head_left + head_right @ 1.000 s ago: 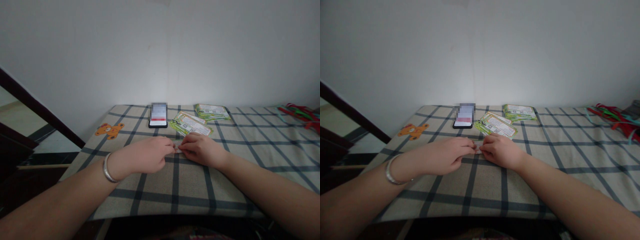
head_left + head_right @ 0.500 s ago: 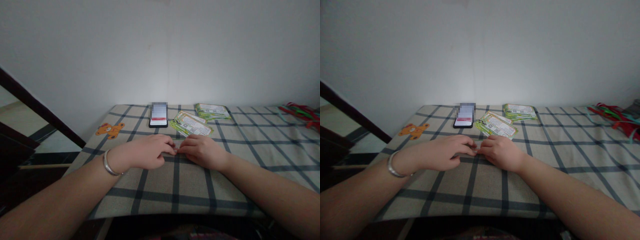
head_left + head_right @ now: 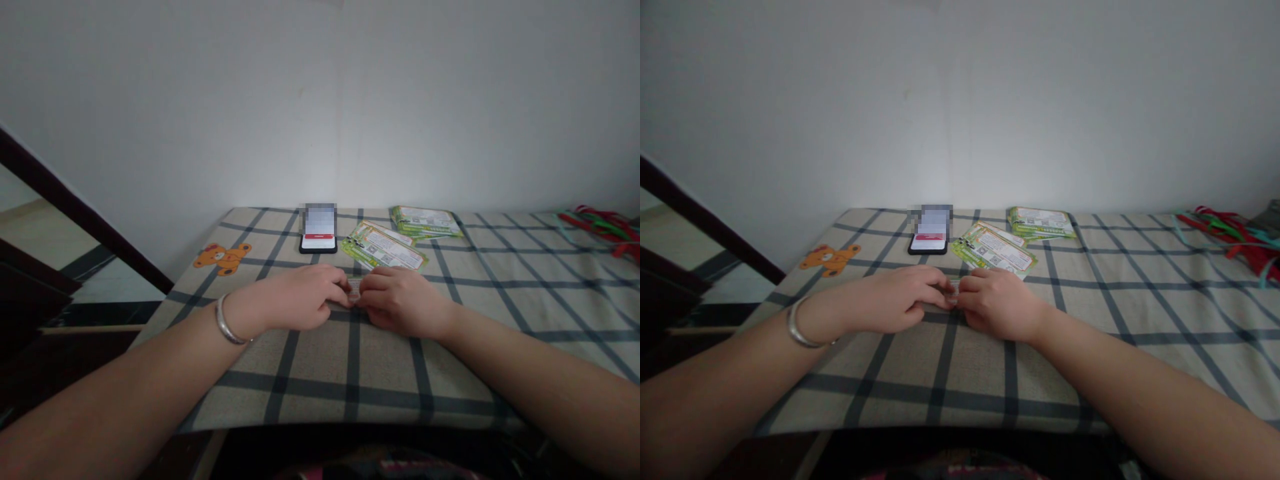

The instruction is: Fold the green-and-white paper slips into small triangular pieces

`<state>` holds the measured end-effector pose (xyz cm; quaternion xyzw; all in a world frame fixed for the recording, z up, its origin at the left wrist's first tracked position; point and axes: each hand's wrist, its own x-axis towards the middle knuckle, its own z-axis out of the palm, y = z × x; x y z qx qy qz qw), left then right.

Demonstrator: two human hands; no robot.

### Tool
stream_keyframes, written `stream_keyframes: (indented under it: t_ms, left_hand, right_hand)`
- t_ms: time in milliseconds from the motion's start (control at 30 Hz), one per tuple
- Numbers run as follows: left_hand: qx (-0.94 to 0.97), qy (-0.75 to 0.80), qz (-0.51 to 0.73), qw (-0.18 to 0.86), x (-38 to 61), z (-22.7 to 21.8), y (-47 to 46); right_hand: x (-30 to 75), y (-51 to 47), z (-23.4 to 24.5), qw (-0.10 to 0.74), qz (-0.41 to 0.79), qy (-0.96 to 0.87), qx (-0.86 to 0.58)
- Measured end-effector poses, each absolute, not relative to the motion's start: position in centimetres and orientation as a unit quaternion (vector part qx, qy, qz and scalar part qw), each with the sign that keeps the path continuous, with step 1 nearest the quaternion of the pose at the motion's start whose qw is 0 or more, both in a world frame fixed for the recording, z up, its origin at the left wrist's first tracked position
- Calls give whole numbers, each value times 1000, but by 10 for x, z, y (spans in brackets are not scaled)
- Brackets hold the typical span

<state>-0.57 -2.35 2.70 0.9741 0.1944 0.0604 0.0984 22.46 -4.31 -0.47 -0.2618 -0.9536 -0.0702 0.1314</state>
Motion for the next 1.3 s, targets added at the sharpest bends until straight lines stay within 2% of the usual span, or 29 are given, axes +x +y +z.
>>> stream_keyframes:
  t_ms: [500, 933, 1300]
  left_hand:
    - [974, 183, 73, 109, -8, 23, -19]
    - [971, 210, 32, 114, -11, 23, -17]
    - [968, 195, 55, 147, -17, 20, -6]
  right_hand:
    - [248, -43, 12, 90, 37, -959, -267]
    - [259, -41, 16, 116, 65, -960, -248]
    - [262, -40, 20, 127, 104, -953, -254]
